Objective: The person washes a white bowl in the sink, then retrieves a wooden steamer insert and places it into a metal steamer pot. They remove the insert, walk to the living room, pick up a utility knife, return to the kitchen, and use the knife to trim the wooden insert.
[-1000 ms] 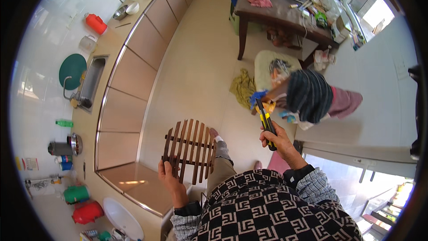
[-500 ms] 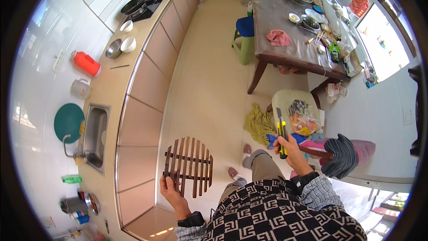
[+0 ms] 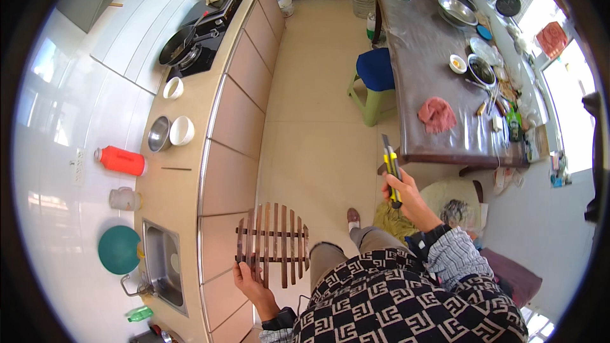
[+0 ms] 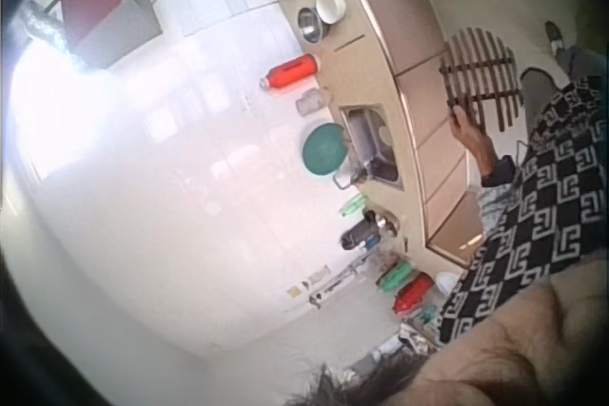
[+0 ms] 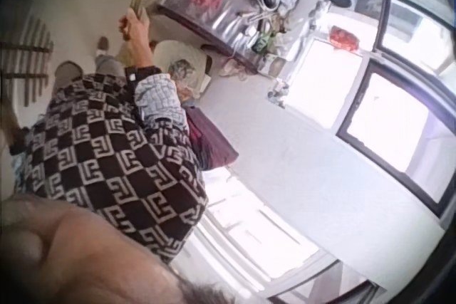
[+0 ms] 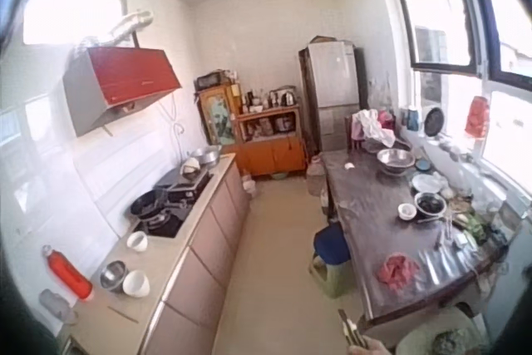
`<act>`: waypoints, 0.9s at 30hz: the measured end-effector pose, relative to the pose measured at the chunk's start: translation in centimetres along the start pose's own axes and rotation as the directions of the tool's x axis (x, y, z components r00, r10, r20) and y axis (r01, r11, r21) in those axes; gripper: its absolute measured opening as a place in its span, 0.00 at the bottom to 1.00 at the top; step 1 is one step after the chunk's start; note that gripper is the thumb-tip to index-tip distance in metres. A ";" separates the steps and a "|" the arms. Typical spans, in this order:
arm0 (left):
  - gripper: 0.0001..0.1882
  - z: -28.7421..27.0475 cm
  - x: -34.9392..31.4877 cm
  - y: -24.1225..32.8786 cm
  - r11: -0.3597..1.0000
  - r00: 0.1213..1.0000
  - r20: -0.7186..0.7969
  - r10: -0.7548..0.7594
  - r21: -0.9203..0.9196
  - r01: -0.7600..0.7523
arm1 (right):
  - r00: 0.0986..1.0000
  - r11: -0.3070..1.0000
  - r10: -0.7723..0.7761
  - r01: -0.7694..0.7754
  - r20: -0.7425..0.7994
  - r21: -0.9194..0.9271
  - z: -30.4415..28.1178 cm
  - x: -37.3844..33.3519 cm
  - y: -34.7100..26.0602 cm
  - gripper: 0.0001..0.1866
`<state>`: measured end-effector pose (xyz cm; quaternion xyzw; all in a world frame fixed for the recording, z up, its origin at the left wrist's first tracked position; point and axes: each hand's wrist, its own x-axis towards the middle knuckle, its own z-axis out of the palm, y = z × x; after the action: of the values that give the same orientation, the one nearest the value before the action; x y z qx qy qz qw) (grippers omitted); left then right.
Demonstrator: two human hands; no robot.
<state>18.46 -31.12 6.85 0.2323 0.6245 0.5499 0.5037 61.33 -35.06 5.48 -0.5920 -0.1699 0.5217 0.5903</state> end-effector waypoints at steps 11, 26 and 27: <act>0.13 21.6 21.9 5.3 0.998 0.994 0.083 -0.064 -0.024 0.066 | 0.993 0.999 0.023 -0.019 0.114 -0.037 12.4 30.9 -12.1 0.14; 0.13 68.7 54.9 16.4 0.986 0.894 0.442 -0.079 0.166 0.005 | 0.840 0.983 0.076 0.026 -0.538 0.180 7.5 56.9 -27.5 0.10; 0.12 70.9 56.0 16.2 0.984 0.907 0.413 -0.082 0.178 0.008 | 0.838 0.982 0.089 0.018 -0.538 0.190 7.1 59.5 -28.5 0.10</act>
<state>55.32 52.92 8.80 0.3729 0.5524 0.4193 0.6164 91.04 24.22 7.33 -0.6606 0.0659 0.3566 0.6574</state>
